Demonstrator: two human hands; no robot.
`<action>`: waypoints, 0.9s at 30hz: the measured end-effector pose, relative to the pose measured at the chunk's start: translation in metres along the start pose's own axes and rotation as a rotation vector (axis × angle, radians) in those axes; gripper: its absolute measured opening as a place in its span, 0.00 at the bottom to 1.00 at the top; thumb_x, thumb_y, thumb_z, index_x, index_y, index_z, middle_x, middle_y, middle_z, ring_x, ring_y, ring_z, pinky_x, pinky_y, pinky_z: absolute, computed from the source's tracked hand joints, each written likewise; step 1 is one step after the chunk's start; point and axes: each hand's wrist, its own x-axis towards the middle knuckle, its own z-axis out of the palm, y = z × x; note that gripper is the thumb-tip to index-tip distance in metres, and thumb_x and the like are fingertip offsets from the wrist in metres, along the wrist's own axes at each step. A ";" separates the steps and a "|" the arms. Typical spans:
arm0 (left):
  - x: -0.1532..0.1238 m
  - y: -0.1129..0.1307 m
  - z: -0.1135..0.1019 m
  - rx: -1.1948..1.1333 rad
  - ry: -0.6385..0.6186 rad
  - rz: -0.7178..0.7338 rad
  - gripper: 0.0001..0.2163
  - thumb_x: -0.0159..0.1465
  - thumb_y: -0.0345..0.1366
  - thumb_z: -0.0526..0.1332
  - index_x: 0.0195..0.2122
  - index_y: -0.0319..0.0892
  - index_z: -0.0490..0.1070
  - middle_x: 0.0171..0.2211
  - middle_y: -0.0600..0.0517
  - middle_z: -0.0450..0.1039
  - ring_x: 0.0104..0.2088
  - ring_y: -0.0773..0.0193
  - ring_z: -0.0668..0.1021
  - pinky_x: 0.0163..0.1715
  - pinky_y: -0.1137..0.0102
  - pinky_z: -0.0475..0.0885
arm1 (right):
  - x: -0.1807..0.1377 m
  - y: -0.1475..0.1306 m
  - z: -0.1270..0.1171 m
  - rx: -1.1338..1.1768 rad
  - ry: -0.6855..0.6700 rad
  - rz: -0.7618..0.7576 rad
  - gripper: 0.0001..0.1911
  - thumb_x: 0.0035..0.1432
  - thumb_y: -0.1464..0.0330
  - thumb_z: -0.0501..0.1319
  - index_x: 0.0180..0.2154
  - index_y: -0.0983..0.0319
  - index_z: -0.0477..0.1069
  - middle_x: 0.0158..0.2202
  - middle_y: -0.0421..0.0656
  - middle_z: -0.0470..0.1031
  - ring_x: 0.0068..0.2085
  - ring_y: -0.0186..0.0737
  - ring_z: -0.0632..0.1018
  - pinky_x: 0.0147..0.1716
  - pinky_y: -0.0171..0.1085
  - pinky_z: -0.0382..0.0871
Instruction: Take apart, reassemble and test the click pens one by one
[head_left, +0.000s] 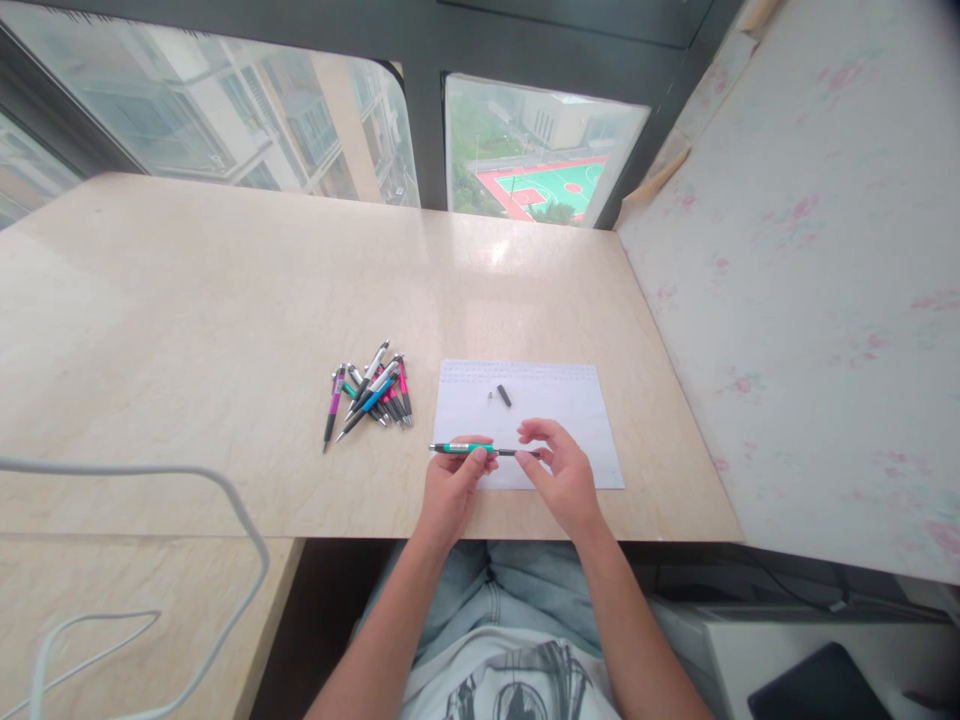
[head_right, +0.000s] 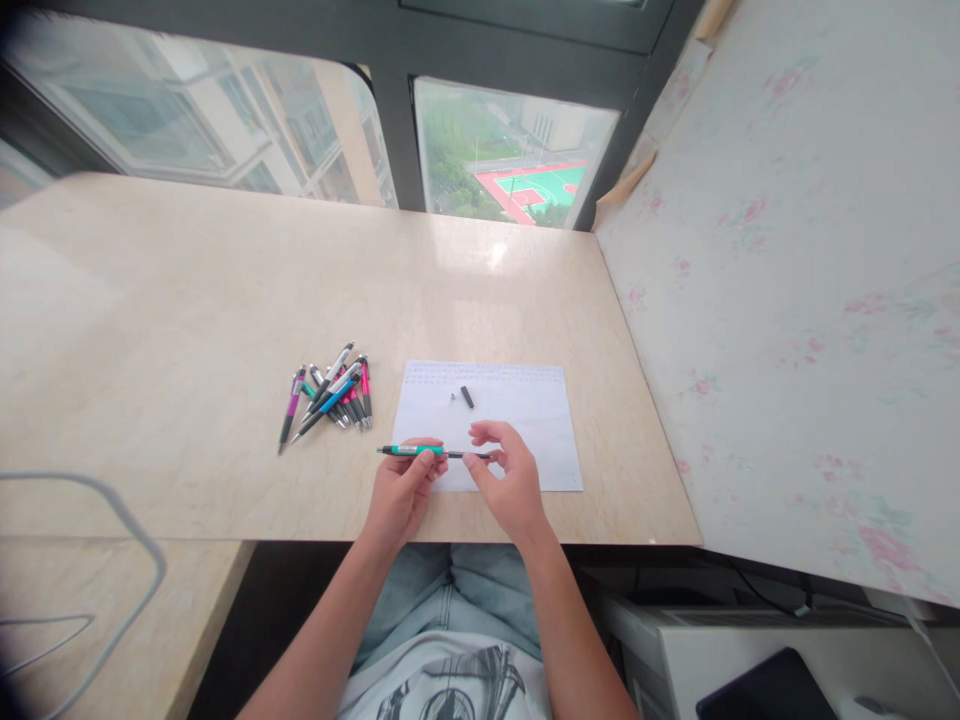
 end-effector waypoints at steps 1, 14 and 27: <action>0.000 0.000 0.000 0.000 -0.002 0.001 0.10 0.54 0.37 0.72 0.35 0.39 0.79 0.28 0.49 0.79 0.29 0.67 0.77 0.34 0.72 0.72 | 0.000 0.001 0.001 0.000 -0.001 0.021 0.13 0.58 0.65 0.63 0.46 0.58 0.72 0.42 0.46 0.77 0.44 0.43 0.78 0.38 0.39 0.75; 0.003 0.003 -0.001 -0.104 0.019 -0.029 0.11 0.53 0.37 0.72 0.35 0.38 0.79 0.27 0.50 0.77 0.29 0.69 0.77 0.33 0.73 0.73 | 0.002 -0.014 -0.022 -0.226 -0.046 -0.069 0.07 0.60 0.65 0.61 0.38 0.58 0.76 0.38 0.44 0.79 0.39 0.43 0.78 0.36 0.40 0.75; 0.003 0.002 -0.005 -0.177 -0.015 -0.044 0.11 0.54 0.37 0.72 0.36 0.38 0.79 0.27 0.50 0.76 0.29 0.70 0.76 0.33 0.74 0.72 | 0.001 -0.046 -0.034 -0.373 -0.043 -0.215 0.06 0.62 0.68 0.59 0.38 0.56 0.75 0.37 0.43 0.79 0.38 0.43 0.78 0.35 0.41 0.74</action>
